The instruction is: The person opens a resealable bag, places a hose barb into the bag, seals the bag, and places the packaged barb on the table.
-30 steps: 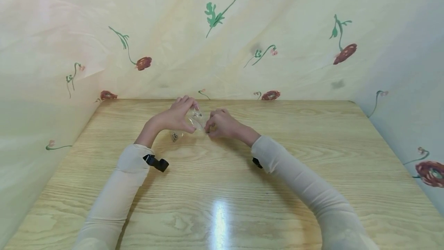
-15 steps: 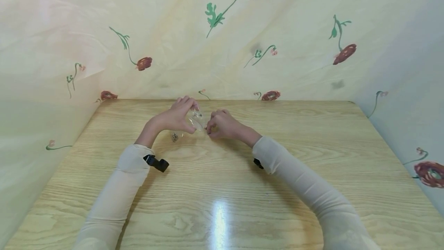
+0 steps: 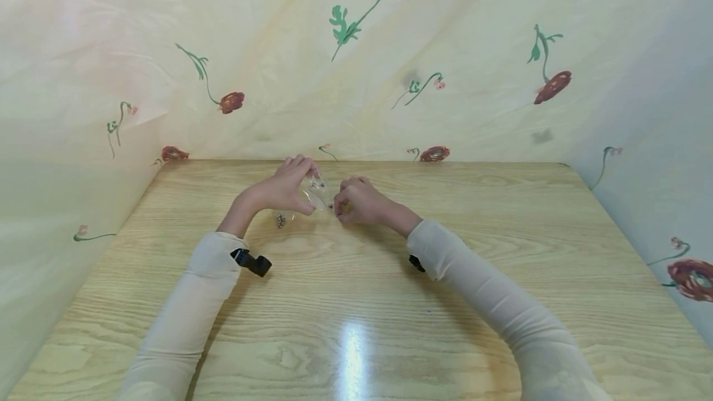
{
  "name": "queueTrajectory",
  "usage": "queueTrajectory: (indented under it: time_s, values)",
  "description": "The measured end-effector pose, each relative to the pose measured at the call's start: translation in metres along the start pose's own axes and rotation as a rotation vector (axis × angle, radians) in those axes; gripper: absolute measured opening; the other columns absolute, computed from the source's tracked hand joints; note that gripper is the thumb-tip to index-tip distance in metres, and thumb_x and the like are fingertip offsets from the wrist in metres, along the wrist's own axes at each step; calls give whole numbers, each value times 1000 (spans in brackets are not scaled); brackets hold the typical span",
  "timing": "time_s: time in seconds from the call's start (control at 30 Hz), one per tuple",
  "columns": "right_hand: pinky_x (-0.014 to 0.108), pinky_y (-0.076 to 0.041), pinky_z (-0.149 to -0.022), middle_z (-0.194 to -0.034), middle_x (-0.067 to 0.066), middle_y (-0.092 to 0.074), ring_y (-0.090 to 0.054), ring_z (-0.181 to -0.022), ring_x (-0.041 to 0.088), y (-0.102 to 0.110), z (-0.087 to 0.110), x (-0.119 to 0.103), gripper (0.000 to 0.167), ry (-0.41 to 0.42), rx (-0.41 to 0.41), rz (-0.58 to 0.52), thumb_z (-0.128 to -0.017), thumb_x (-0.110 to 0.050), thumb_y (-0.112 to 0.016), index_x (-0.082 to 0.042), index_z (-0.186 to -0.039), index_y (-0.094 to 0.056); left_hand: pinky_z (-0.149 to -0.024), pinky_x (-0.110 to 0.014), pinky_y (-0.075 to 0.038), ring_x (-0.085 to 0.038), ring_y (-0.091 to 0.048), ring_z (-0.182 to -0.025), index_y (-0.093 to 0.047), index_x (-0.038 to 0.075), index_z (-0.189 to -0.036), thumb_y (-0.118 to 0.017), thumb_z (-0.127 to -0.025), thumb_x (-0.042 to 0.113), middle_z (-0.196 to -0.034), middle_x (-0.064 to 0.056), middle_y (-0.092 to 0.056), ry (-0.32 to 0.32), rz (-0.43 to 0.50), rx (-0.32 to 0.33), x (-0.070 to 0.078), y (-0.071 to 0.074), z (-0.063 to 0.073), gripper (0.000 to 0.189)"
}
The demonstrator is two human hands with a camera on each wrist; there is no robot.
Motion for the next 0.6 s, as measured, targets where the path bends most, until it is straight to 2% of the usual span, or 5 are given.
queueTrajectory:
  time_s: [0.3,0.6]
  values:
    - [63,-34,-103,-92,5,-66,-56,-94,24,1,2,-2,6,-33,-26,5,-81,-7,-76,-12,-84,-74,-94,-45,-28,-30,-30,-110,-44,6,-122,-74,-76,18,-122,-18,-41,-5,-22,6,1,0,1,56]
    - [62,-35,-102,-91,5,-65,-57,-93,24,3,4,-3,6,-44,-18,5,-79,-7,-76,-11,-82,-74,-95,-46,-29,-30,-31,-111,-44,7,-123,-74,-75,18,-122,-17,-41,-3,-24,7,2,0,1,58]
Point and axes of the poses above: each hand's wrist, its own z-axis away from the middle knuckle, its own y-axis out of the back of the hand, x = y × z, the point moved 5 cm from there along -z, towards the middle knuckle
